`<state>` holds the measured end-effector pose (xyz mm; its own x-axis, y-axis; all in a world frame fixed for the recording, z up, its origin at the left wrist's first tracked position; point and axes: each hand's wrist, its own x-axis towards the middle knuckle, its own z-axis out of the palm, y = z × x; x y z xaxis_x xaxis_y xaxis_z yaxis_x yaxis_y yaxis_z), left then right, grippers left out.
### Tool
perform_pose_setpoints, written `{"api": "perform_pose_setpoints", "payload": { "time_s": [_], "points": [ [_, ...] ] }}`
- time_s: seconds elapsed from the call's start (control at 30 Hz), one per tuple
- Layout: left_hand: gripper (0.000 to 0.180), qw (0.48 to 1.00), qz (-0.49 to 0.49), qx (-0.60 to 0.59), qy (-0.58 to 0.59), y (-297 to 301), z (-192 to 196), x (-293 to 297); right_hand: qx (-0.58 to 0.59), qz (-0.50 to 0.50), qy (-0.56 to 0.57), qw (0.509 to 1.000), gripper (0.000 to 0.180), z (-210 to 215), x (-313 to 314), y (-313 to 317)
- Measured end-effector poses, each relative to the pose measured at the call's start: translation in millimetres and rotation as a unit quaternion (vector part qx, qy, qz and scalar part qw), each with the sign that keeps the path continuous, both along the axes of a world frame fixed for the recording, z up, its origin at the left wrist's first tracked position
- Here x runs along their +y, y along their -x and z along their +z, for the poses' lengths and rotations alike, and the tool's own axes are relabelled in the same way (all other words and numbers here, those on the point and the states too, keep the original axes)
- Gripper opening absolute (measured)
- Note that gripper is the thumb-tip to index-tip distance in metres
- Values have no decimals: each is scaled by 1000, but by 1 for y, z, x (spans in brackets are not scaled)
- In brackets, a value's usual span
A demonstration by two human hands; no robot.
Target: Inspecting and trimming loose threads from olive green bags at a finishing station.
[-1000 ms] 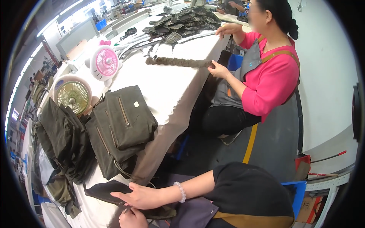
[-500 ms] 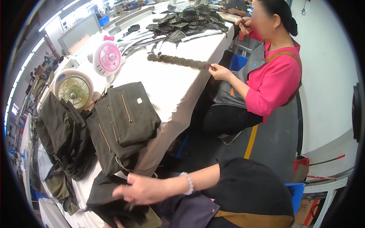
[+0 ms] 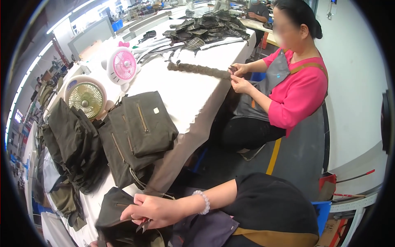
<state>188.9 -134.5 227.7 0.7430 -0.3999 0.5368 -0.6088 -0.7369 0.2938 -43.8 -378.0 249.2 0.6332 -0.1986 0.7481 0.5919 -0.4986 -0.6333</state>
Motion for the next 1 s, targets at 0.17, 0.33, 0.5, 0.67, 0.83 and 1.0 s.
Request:
{"api": "perform_pose_setpoints", "payload": {
  "time_s": [0.17, 0.33, 0.5, 0.67, 0.83, 1.0],
  "points": [
    [33, 966, -87, 35, 240, 115, 17, -53, -58, -7, 28, 998, 51, 12, 19, -16],
    [27, 921, -152, 216, 285, 122, -15, -18, -70, -53, 62, 994, 45, 17, 31, -38],
    [29, 869, -201, 292, 344, 136, -15, -27, -114, 61, 186, 974, 15, 22, 55, -36],
    [35, 815, -277, 363, 356, 127, 3, -28, -57, 134, 305, 941, 25, 1, 76, -31],
    [41, 758, -324, 417, 382, 113, 20, -24, -147, -31, 71, 986, 34, -4, 32, -12],
    [49, 680, -371, 479, 413, 112, 32, -30, -116, -31, -11, 993, 85, -33, 7, 0]
  ]
}}
